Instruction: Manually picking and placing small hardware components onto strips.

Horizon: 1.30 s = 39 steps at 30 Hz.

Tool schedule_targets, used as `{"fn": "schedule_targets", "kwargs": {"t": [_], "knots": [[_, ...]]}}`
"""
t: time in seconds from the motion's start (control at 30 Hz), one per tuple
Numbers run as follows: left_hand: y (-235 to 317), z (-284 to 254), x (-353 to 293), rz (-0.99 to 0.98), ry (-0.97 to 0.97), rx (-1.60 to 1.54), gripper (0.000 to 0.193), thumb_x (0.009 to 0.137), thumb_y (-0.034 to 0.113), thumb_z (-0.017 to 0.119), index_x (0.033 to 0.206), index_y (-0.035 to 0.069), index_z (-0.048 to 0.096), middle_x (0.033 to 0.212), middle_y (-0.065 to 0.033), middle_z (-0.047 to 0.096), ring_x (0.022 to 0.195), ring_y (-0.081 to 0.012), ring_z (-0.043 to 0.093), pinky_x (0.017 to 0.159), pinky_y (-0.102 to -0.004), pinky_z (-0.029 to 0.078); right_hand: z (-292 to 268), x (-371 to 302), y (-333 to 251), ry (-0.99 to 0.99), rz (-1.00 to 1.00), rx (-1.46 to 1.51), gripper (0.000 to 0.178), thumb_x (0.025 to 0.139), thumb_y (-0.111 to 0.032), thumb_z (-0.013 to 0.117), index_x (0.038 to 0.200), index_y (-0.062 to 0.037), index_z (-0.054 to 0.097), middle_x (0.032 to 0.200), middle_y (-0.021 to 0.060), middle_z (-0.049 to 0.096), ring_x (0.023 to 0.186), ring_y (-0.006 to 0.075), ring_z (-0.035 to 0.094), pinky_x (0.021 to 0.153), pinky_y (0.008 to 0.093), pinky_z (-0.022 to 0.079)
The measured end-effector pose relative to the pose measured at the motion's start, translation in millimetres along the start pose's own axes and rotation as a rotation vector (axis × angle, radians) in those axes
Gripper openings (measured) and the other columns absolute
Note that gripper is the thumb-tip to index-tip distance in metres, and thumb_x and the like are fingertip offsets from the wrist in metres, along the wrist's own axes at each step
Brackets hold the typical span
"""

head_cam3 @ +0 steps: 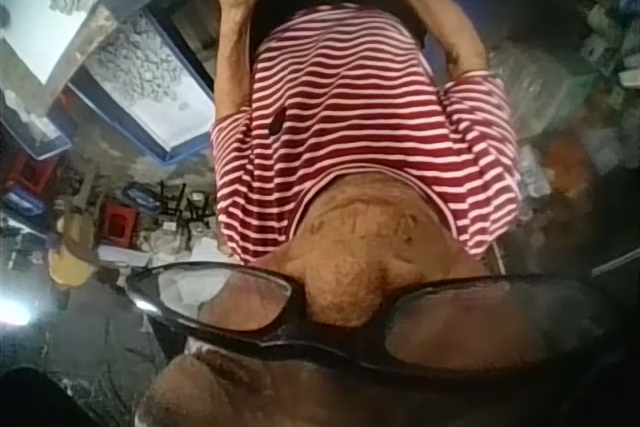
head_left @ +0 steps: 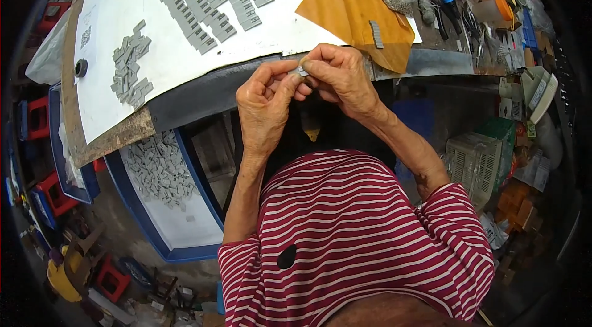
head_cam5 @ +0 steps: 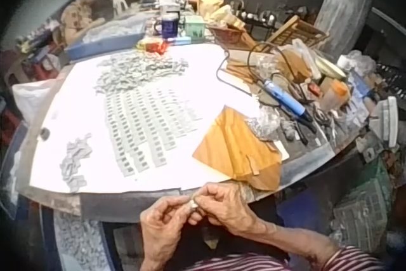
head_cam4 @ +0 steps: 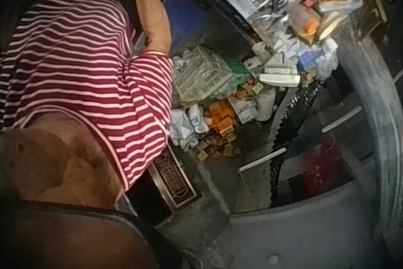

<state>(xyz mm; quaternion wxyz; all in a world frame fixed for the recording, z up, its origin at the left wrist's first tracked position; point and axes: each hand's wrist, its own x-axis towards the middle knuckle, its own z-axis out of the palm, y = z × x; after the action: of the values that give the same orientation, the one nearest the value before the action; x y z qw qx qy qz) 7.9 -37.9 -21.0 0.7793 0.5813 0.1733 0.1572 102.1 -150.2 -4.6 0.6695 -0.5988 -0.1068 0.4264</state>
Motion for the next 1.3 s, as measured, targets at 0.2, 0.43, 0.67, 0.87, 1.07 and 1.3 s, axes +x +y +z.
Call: {"fn": "schedule_targets", "kwargs": {"t": [0.2,0.43,0.67,0.87,1.07,1.3], "knots": [[-1.3,-0.4,-1.8,0.044,0.014,0.155,0.019,0.079,-0.003,0.057,0.098,-0.004,0.059,0.075,-0.0076,0.063,0.065,-0.0093,0.06,0.059,-0.018,0.048,1.4,-0.8,-0.3,0.023,-0.078,-0.18,0.015,0.083,-0.013,0.054,0.08,0.0015,0.056,0.06,0.0001,0.051,0.043,0.0024,0.04,0.035,0.0159,0.029],[9.8,-2.7,-1.2,0.095,0.032,0.361,0.02,0.08,0.0,0.058,0.1,-0.003,0.058,0.075,-0.0036,0.06,0.066,-0.0076,0.057,0.061,-0.0185,0.047,-5.2,3.9,-5.0,-0.111,-0.035,0.014,0.016,0.087,-0.012,0.05,0.094,0.0001,0.057,0.062,-0.0014,0.049,0.045,0.0012,0.037,0.04,0.0147,0.033],[9.6,-9.1,1.6,0.096,0.1,0.27,0.017,0.078,-0.002,0.058,0.095,-0.005,0.059,0.073,-0.0078,0.063,0.063,-0.0093,0.06,0.057,-0.0199,0.049,-3.2,8.0,-11.0,-0.092,-0.313,-0.522,0.02,0.085,-0.01,0.051,0.1,0.0021,0.056,0.071,0.0025,0.053,0.057,0.0057,0.048,0.049,0.0203,0.04],[7.5,-15.6,0.9,0.125,0.104,0.259,0.017,0.078,-0.001,0.058,0.095,-0.005,0.059,0.072,-0.0082,0.063,0.061,-0.0093,0.06,0.056,-0.0203,0.048,-1.3,14.4,-9.3,-0.151,-0.536,-0.737,0.017,0.078,-0.004,0.057,0.094,0.0025,0.055,0.076,0.0078,0.054,0.065,0.0137,0.053,0.057,0.0264,0.044],[10.1,-22.7,3.7,0.187,0.108,0.305,0.016,0.077,0.0,0.059,0.092,-0.005,0.059,0.068,-0.0084,0.061,0.058,-0.0103,0.059,0.053,-0.0217,0.047,2.0,28.7,-14.5,-0.246,-0.845,-0.966,0.018,0.072,0.001,0.059,0.089,0.002,0.053,0.074,0.0125,0.052,0.064,0.0247,0.055,0.053,0.0309,0.043],[20.8,-37.6,9.3,0.385,0.118,0.608,0.018,0.074,-0.003,0.059,0.091,-0.003,0.058,0.075,-0.0139,0.058,0.064,-0.0225,0.058,0.057,-0.0291,0.046,13.1,46.4,-15.3,-0.299,-1.044,-1.073,0.021,0.069,0.001,0.059,0.088,0.0006,0.051,0.073,0.0127,0.049,0.062,0.0284,0.054,0.051,0.0339,0.043]]}}
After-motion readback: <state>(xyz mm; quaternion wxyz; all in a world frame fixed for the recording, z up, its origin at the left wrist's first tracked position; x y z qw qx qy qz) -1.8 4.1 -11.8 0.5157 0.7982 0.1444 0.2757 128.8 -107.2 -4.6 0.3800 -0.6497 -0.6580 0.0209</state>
